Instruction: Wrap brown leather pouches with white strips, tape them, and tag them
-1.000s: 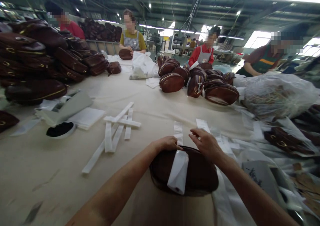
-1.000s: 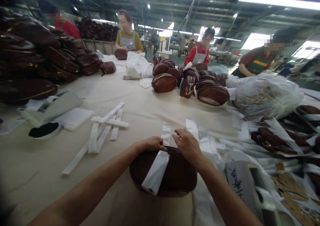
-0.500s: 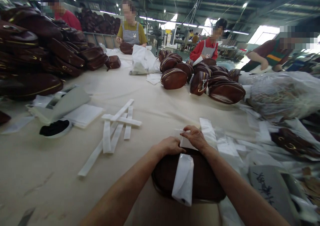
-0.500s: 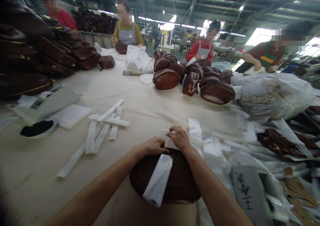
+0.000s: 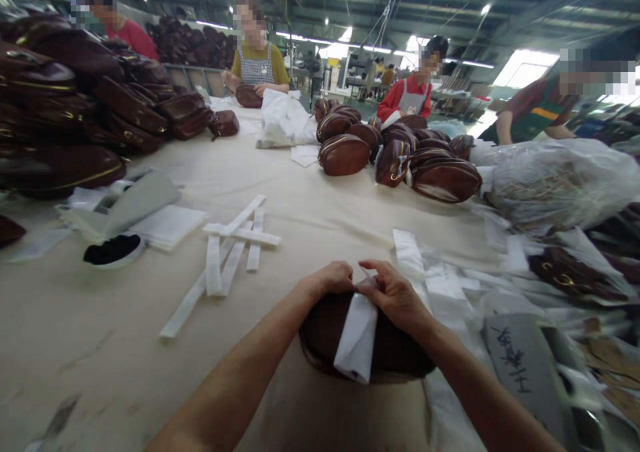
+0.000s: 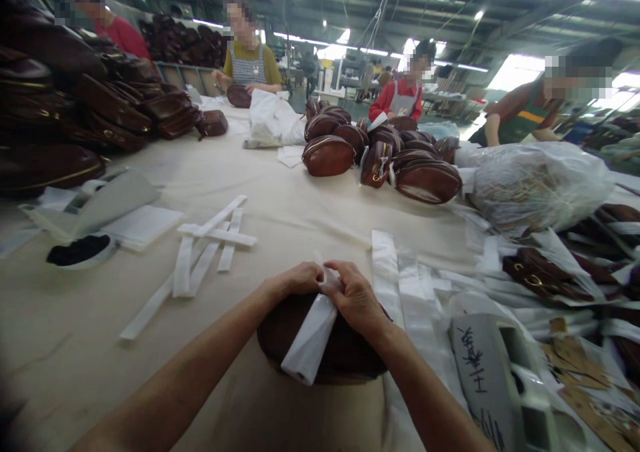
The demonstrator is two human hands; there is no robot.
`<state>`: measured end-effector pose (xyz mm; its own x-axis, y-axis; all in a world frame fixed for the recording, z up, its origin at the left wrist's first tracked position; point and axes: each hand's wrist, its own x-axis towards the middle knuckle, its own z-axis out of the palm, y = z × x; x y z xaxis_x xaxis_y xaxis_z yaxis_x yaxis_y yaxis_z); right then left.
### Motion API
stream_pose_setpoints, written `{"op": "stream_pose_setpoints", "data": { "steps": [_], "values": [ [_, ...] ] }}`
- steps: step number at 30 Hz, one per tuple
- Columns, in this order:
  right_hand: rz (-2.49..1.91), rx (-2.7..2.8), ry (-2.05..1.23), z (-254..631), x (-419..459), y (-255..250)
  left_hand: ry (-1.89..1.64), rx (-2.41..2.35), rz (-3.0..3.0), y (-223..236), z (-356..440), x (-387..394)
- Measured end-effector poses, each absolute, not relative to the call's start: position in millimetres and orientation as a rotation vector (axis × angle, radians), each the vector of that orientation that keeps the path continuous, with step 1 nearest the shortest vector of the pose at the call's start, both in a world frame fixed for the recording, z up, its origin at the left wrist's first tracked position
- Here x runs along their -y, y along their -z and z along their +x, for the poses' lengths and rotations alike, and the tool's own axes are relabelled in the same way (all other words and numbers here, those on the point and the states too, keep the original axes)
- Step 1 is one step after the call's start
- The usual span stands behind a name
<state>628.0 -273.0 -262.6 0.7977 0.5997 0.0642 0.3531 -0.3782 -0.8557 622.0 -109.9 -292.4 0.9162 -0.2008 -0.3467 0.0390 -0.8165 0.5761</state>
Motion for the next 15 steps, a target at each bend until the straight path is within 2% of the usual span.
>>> {"op": "stream_pose_setpoints", "data": {
  "steps": [6,15],
  "values": [
    [-1.885,0.477,-0.468,615,276,257,0.494,0.118,2.428,297,621,108],
    [-2.06,0.609,-0.464,599,274,243,0.423,0.243,2.267,305,628,109]
  ]
}}
